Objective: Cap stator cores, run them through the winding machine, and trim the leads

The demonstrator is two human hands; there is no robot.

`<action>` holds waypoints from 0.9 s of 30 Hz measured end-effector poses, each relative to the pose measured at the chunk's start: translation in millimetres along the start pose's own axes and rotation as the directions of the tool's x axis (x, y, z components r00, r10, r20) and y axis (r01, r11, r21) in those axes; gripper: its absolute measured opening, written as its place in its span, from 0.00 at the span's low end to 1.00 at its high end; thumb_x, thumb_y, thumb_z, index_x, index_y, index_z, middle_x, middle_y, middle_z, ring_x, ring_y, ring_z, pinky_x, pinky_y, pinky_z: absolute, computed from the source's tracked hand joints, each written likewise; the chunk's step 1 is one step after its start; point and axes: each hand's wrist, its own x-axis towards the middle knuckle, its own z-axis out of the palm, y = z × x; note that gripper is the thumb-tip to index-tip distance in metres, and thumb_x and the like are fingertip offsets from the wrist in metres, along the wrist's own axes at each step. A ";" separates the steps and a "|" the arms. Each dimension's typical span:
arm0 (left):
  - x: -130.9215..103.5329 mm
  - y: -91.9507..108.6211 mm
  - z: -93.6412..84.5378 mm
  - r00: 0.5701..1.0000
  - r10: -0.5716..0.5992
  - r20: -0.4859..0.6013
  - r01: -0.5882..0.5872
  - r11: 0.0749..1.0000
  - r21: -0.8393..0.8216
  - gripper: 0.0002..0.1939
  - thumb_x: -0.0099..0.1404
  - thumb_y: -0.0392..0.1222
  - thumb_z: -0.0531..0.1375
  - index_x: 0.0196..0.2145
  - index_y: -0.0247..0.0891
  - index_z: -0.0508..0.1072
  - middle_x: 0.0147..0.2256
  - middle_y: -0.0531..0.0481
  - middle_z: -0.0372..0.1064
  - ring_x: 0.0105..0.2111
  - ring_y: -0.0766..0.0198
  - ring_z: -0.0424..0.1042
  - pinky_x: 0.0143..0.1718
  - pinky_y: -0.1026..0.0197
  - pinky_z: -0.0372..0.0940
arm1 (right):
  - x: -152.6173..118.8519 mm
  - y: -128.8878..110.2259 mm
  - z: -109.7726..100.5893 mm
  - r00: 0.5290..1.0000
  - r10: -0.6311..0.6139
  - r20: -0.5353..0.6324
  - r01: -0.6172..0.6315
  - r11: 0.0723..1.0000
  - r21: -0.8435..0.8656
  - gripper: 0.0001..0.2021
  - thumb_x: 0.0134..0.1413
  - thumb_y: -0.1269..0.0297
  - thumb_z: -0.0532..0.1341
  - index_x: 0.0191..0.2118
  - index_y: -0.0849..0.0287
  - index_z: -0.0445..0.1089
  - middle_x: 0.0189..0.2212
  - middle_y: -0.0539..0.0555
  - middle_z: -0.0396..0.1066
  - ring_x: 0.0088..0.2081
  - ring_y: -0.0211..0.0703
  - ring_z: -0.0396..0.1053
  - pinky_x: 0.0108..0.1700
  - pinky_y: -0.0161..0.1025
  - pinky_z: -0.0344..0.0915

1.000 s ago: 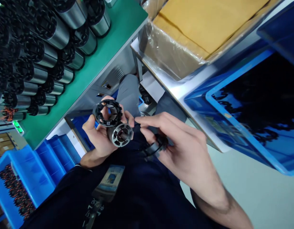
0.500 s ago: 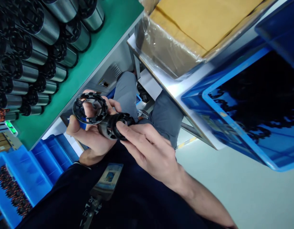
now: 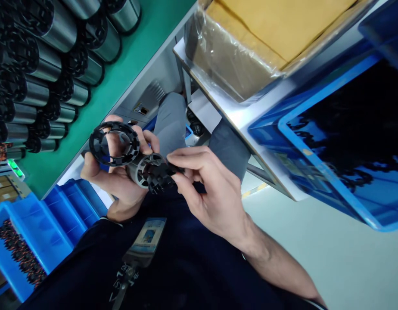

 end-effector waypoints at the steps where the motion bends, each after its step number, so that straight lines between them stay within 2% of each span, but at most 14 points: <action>1: -0.3 0.8 2.6 1.000 0.017 -0.011 -0.017 1.000 0.006 0.24 0.77 0.68 0.55 0.35 0.47 0.66 0.36 0.48 0.70 0.38 0.51 0.75 0.46 0.43 0.77 | 2.0 1.3 4.0 1.000 -0.016 0.003 0.016 0.999 -0.033 0.19 0.73 0.75 0.72 0.62 0.49 0.82 0.53 0.54 0.84 0.32 0.37 0.79 0.34 0.38 0.83; 4: -2.0 0.9 6.4 0.997 0.081 -0.009 -0.081 0.997 0.002 0.23 0.77 0.67 0.55 0.35 0.47 0.63 0.37 0.47 0.72 0.40 0.49 0.79 0.51 0.39 0.79 | 6.6 6.2 18.0 0.997 -0.074 -0.034 0.075 0.997 0.031 0.22 0.72 0.80 0.70 0.65 0.51 0.82 0.49 0.52 0.80 0.31 0.33 0.79 0.31 0.33 0.82; 6: -3.1 0.2 5.1 0.994 0.104 0.027 -0.104 0.994 -0.020 0.21 0.79 0.65 0.53 0.36 0.48 0.63 0.33 0.48 0.71 0.37 0.49 0.79 0.52 0.39 0.81 | 7.7 8.4 23.9 0.995 -0.080 -0.066 0.087 0.991 0.105 0.23 0.72 0.81 0.69 0.63 0.49 0.83 0.50 0.52 0.80 0.29 0.31 0.78 0.28 0.30 0.80; 8: -3.7 0.0 2.4 0.990 0.118 0.079 -0.116 0.993 -0.037 0.20 0.80 0.65 0.51 0.37 0.50 0.65 0.28 0.51 0.69 0.33 0.50 0.77 0.50 0.39 0.81 | 7.4 8.8 24.4 0.994 -0.081 -0.068 0.087 0.991 0.102 0.20 0.72 0.80 0.69 0.60 0.49 0.84 0.52 0.53 0.81 0.30 0.33 0.79 0.27 0.31 0.81; 11: -3.4 0.6 -1.1 0.990 0.098 0.101 -0.094 0.995 -0.044 0.21 0.80 0.67 0.52 0.41 0.50 0.69 0.30 0.52 0.73 0.30 0.53 0.77 0.46 0.42 0.80 | 5.7 7.9 18.0 0.996 -0.080 -0.029 0.082 0.994 0.072 0.20 0.71 0.74 0.72 0.63 0.49 0.85 0.56 0.56 0.82 0.33 0.36 0.80 0.30 0.33 0.85; 15: -0.8 0.0 -3.3 0.991 0.091 0.102 -0.086 0.995 -0.059 0.21 0.81 0.66 0.52 0.46 0.50 0.73 0.30 0.52 0.75 0.29 0.54 0.78 0.42 0.44 0.79 | 1.9 7.1 10.5 0.995 -0.076 0.059 0.066 0.988 0.143 0.35 0.63 0.68 0.81 0.74 0.52 0.80 0.64 0.61 0.78 0.36 0.38 0.82 0.38 0.38 0.90; 18: 1.7 -2.2 -6.3 0.984 0.107 0.144 -0.095 0.992 -0.086 0.19 0.81 0.64 0.52 0.42 0.50 0.69 0.27 0.54 0.74 0.28 0.54 0.79 0.44 0.45 0.80 | -0.2 6.9 11.3 0.994 -0.073 0.075 0.063 0.989 0.131 0.42 0.59 0.71 0.84 0.77 0.52 0.77 0.65 0.61 0.78 0.38 0.40 0.83 0.40 0.39 0.91; 20: 3.1 -3.6 -8.5 0.981 0.104 0.163 -0.089 0.992 -0.093 0.21 0.82 0.64 0.51 0.37 0.48 0.62 0.27 0.55 0.74 0.29 0.55 0.80 0.44 0.46 0.81 | -0.5 7.5 13.8 0.996 -0.061 0.072 0.052 0.992 0.112 0.41 0.60 0.72 0.83 0.77 0.49 0.77 0.65 0.59 0.78 0.38 0.39 0.84 0.41 0.38 0.91; 22: 4.1 -4.4 -9.8 0.981 0.098 0.166 -0.082 0.992 -0.100 0.23 0.81 0.67 0.51 0.36 0.47 0.60 0.28 0.55 0.73 0.30 0.56 0.80 0.42 0.48 0.81 | 0.0 9.0 16.5 0.997 -0.052 0.054 0.045 0.992 0.118 0.43 0.61 0.71 0.83 0.78 0.46 0.75 0.63 0.57 0.79 0.38 0.37 0.83 0.41 0.37 0.91; 25: 5.0 -4.1 -8.9 0.985 0.105 0.140 -0.085 0.987 -0.137 0.22 0.80 0.68 0.54 0.38 0.48 0.66 0.34 0.53 0.72 0.30 0.59 0.78 0.37 0.52 0.80 | 0.8 11.9 18.4 0.996 -0.089 0.016 0.086 0.989 0.120 0.41 0.61 0.68 0.85 0.76 0.41 0.78 0.60 0.54 0.81 0.42 0.40 0.84 0.41 0.37 0.91; 27: 5.3 -3.3 -7.7 0.985 0.117 0.125 -0.096 0.982 -0.165 0.20 0.79 0.65 0.55 0.38 0.48 0.68 0.35 0.52 0.71 0.30 0.60 0.75 0.36 0.53 0.78 | 0.8 12.9 17.9 0.995 -0.103 0.013 0.101 0.989 0.104 0.37 0.61 0.65 0.85 0.73 0.40 0.81 0.58 0.55 0.82 0.46 0.44 0.85 0.40 0.38 0.91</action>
